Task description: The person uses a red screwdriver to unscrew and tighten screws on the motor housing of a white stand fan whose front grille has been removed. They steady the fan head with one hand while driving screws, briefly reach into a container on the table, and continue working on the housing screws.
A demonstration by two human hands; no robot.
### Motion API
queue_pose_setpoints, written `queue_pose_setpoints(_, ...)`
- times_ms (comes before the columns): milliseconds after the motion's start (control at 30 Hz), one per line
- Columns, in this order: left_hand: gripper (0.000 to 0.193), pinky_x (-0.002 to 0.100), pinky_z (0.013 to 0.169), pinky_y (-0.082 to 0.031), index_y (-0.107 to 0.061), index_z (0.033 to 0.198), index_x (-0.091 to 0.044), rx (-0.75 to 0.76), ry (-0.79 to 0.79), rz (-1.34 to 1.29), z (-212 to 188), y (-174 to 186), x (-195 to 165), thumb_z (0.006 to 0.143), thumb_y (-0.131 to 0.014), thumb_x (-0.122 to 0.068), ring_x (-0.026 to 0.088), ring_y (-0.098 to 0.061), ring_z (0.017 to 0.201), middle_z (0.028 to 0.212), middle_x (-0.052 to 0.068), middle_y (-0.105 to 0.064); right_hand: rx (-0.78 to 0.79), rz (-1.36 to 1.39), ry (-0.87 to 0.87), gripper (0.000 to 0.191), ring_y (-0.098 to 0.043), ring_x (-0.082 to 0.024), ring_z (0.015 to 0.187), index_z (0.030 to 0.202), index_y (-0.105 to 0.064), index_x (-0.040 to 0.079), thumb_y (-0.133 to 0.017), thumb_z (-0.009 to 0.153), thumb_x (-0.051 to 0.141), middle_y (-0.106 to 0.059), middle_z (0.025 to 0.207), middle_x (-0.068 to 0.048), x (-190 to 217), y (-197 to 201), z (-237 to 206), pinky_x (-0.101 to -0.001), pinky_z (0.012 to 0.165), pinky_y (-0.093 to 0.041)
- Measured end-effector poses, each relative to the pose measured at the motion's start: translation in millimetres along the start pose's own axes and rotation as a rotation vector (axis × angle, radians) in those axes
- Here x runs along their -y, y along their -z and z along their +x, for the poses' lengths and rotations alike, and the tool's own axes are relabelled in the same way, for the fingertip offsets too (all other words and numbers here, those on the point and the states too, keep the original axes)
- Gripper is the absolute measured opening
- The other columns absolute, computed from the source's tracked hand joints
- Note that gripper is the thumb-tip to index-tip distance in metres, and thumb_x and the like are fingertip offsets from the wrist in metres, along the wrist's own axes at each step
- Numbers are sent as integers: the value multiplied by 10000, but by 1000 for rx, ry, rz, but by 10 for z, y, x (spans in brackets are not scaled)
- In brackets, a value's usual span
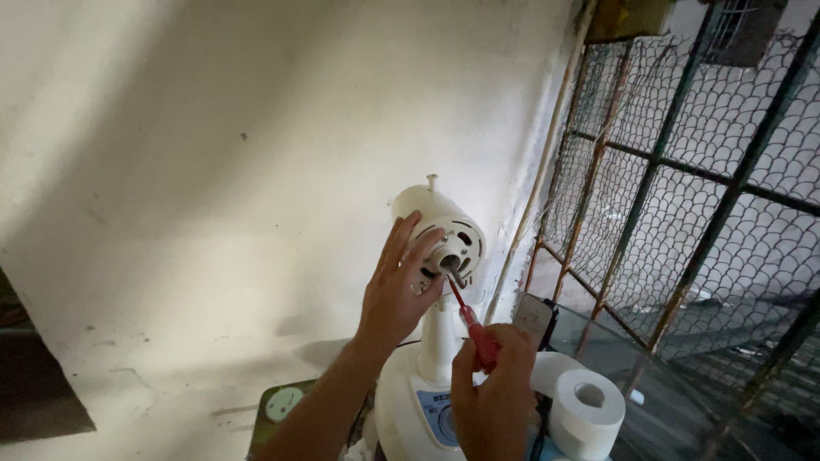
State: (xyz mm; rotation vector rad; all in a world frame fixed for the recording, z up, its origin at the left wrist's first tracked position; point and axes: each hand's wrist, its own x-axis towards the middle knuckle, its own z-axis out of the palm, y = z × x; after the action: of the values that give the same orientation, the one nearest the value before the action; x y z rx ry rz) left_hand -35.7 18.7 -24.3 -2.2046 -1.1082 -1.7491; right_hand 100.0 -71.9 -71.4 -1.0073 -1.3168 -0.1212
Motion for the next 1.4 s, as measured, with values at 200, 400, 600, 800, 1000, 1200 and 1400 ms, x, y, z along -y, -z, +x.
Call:
queue_pose_setpoints(200, 706, 431, 1081, -512, -547, 1439, -219, -11, -24, 43, 28, -13, 26, 795, -828, -143, 366, -393, 1494, 1627, 94, -383, 86, -88, 23, 218, -682, -269, 796, 1088, -611, 71, -716, 901, 113, -571, 1100, -165, -79, 77, 82, -381, 653, -562)
queue_pose_setpoints(400, 696, 360, 963, -590, -544, 1424, -219, 1, 31, 6, 92, -5, -34, 785, -810, -146, 301, -473, 1433, 1617, 74, -382, 105, -52, 152, 227, -657, -271, 746, 1097, -620, 65, -700, 887, 89, -571, 992, -134, -199, -46, 131, -390, 646, -565)
queue_pose_setpoints(600, 680, 334, 888, -621, -549, 1421, -247, 23, 51, 19, 145, 23, -44, 793, -797, -158, 265, -560, 1337, 1624, 38, -373, 66, -75, 263, 226, -626, -296, 775, 1087, -621, 60, -702, 876, 71, -542, 955, -138, -261, -101, 163, -396, 656, -538)
queue_pose_setpoints(800, 691, 366, 938, -584, -557, 1417, -245, -24, -17, 59, 133, 5, -14, 778, -811, -182, 278, -534, 1371, 1623, 40, -382, 125, -50, 144, 298, -682, -280, 789, 1184, -627, 91, -686, 892, 94, -539, 1039, -155, -153, -39, 162, -406, 647, -547)
queue_pose_setpoints(1000, 687, 384, 985, -546, -550, 1428, -250, 11, 48, 51, 191, 16, -36, 791, -803, -194, 276, -509, 1392, 1632, 34, -360, 140, -91, 165, 276, -668, -281, 781, 1181, -622, 96, -681, 911, 109, -537, 1035, -145, -56, 35, 244, -410, 662, -553)
queue_pose_setpoints(1200, 686, 386, 1008, -538, -547, 1437, -238, 14, 41, 39, 138, 22, -48, 800, -798, -186, 286, -517, 1388, 1627, 50, -366, 91, -96, 195, 266, -668, -276, 768, 1151, -654, 83, -688, 887, 99, -534, 1024, -157, -26, 17, 213, -402, 637, -559)
queue_pose_setpoints(1400, 670, 392, 1017, -539, -560, 1413, -212, -2, 46, 36, 92, -8, -60, 792, -809, -166, 307, -481, 1415, 1614, 69, -387, 91, -102, 168, 200, -684, -279, 807, 1120, -656, 73, -682, 924, 103, -540, 1026, -153, 41, -1, 201, -395, 644, -581)
